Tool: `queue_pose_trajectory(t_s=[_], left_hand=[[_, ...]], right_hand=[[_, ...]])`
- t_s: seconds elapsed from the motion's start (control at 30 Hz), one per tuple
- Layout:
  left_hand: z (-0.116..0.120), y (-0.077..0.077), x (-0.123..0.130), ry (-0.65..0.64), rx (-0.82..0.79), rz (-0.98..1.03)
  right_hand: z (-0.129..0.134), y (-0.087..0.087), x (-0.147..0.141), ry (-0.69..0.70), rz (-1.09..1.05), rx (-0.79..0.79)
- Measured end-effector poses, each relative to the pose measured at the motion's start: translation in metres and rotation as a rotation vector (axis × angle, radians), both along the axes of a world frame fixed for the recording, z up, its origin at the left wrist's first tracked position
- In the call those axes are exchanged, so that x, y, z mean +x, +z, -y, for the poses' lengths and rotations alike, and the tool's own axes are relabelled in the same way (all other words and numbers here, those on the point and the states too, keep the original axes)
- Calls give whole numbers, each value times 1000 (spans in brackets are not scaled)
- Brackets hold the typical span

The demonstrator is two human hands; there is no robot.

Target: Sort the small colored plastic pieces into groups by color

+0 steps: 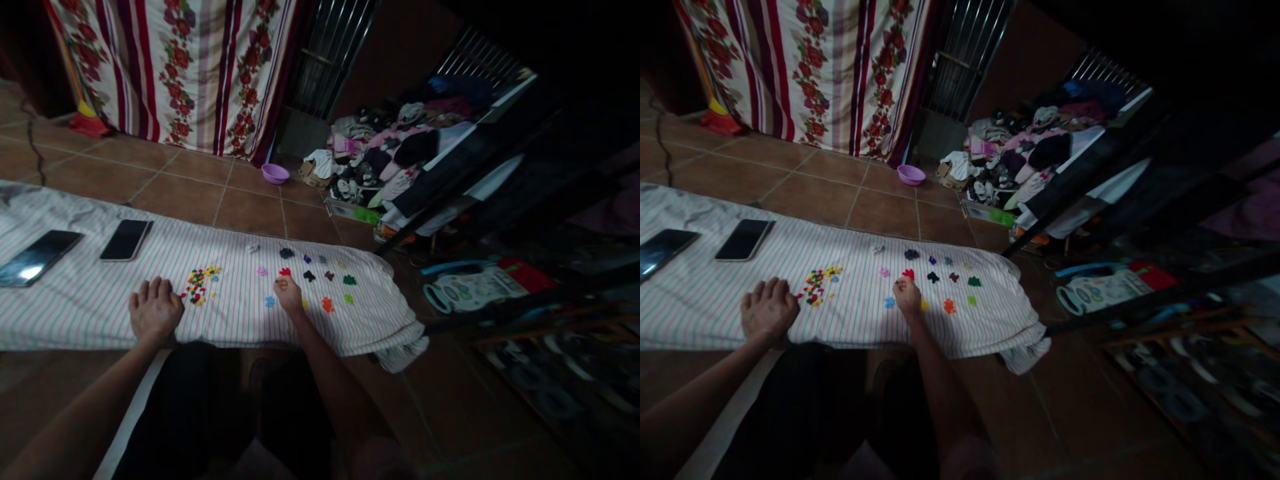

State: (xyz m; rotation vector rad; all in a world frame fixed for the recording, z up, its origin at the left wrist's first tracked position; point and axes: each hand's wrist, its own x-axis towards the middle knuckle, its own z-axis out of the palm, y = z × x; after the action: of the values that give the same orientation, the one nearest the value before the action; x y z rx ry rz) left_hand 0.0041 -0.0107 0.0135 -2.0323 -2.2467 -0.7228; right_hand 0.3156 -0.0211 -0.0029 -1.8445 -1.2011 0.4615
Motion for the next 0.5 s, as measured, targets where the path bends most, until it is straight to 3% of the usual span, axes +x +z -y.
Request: queue_pose_trajectory(t_s=[0.27,0.5], left_hand=[[3,13,4,8,-68,-17],[2,7,3,-10,-7,-23]], right_hand=[[21,5,70,-186,32,31],[39,12,136,-388,44,-66]])
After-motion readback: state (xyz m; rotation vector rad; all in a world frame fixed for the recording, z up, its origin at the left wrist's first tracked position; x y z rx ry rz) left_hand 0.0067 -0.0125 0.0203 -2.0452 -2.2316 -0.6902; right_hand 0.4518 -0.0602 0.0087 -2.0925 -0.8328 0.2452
